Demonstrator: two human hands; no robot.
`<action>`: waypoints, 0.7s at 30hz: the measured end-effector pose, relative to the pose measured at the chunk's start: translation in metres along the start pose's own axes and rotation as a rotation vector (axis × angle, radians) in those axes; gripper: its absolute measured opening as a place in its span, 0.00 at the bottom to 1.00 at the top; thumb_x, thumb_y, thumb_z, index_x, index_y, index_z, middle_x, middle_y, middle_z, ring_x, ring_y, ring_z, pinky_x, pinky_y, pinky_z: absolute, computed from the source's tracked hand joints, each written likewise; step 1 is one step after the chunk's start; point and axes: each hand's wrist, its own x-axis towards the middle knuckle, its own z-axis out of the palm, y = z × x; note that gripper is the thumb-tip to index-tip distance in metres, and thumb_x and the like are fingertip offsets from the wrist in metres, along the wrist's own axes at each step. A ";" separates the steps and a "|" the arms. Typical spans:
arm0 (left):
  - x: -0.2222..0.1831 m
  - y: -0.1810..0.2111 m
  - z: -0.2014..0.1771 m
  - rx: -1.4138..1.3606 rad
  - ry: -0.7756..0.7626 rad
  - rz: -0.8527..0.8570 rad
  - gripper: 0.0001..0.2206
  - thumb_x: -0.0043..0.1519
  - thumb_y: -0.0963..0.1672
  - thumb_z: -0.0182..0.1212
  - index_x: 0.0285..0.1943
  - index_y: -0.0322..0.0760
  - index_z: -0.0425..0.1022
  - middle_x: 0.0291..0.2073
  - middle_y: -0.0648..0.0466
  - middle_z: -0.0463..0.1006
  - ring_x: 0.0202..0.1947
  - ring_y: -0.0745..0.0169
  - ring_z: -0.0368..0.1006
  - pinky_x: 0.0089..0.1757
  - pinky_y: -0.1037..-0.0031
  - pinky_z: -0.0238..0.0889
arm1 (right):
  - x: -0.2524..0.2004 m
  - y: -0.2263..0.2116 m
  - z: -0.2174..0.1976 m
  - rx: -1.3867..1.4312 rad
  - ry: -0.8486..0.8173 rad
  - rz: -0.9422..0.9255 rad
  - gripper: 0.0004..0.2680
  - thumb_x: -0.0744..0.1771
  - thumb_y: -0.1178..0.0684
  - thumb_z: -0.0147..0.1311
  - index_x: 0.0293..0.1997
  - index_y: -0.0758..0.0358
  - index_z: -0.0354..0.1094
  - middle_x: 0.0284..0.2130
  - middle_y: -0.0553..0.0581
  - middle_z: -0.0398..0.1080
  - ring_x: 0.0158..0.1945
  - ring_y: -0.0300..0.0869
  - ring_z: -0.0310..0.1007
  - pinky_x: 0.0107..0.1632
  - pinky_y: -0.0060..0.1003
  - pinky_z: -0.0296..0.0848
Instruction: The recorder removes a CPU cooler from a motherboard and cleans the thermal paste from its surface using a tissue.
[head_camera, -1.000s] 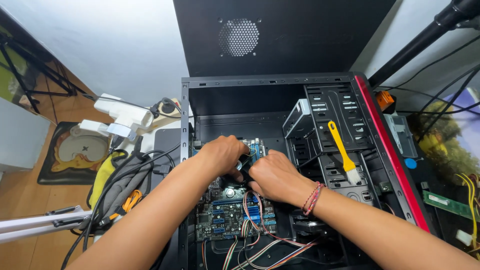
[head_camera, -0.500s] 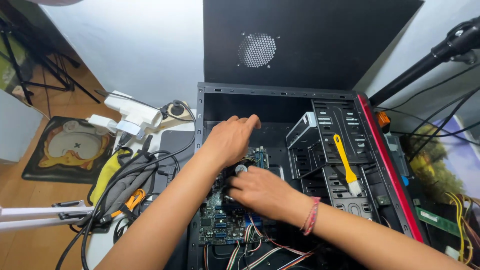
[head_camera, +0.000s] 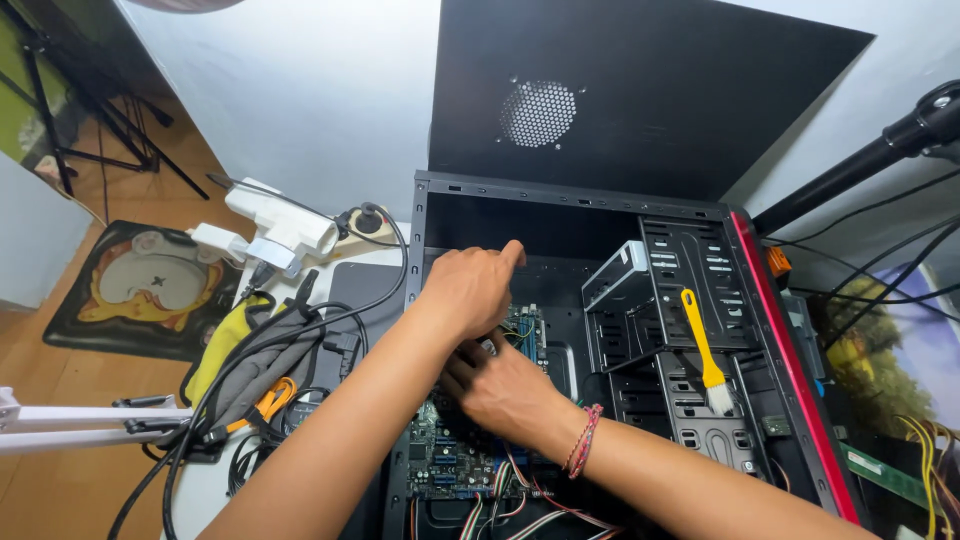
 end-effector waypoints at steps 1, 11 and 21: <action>0.001 -0.001 0.000 0.001 0.000 0.000 0.18 0.57 0.40 0.58 0.58 0.40 0.68 0.33 0.45 0.82 0.39 0.43 0.78 0.41 0.54 0.70 | 0.001 0.002 -0.001 0.000 0.001 0.000 0.17 0.63 0.52 0.51 0.57 0.62 0.73 0.52 0.57 0.73 0.59 0.51 0.69 0.63 0.59 0.61; -0.002 0.000 -0.001 -0.006 -0.036 -0.027 0.20 0.55 0.41 0.60 0.58 0.39 0.69 0.35 0.43 0.82 0.38 0.40 0.79 0.41 0.54 0.72 | 0.003 -0.003 -0.013 0.052 0.062 -0.011 0.13 0.62 0.53 0.52 0.48 0.61 0.77 0.49 0.59 0.74 0.57 0.52 0.70 0.60 0.56 0.66; -0.004 -0.001 -0.002 0.018 -0.037 -0.002 0.20 0.54 0.41 0.61 0.58 0.40 0.69 0.35 0.43 0.82 0.39 0.40 0.78 0.41 0.53 0.71 | 0.000 -0.006 0.000 0.085 0.158 -0.023 0.13 0.63 0.53 0.51 0.50 0.61 0.76 0.47 0.58 0.75 0.55 0.52 0.73 0.65 0.54 0.65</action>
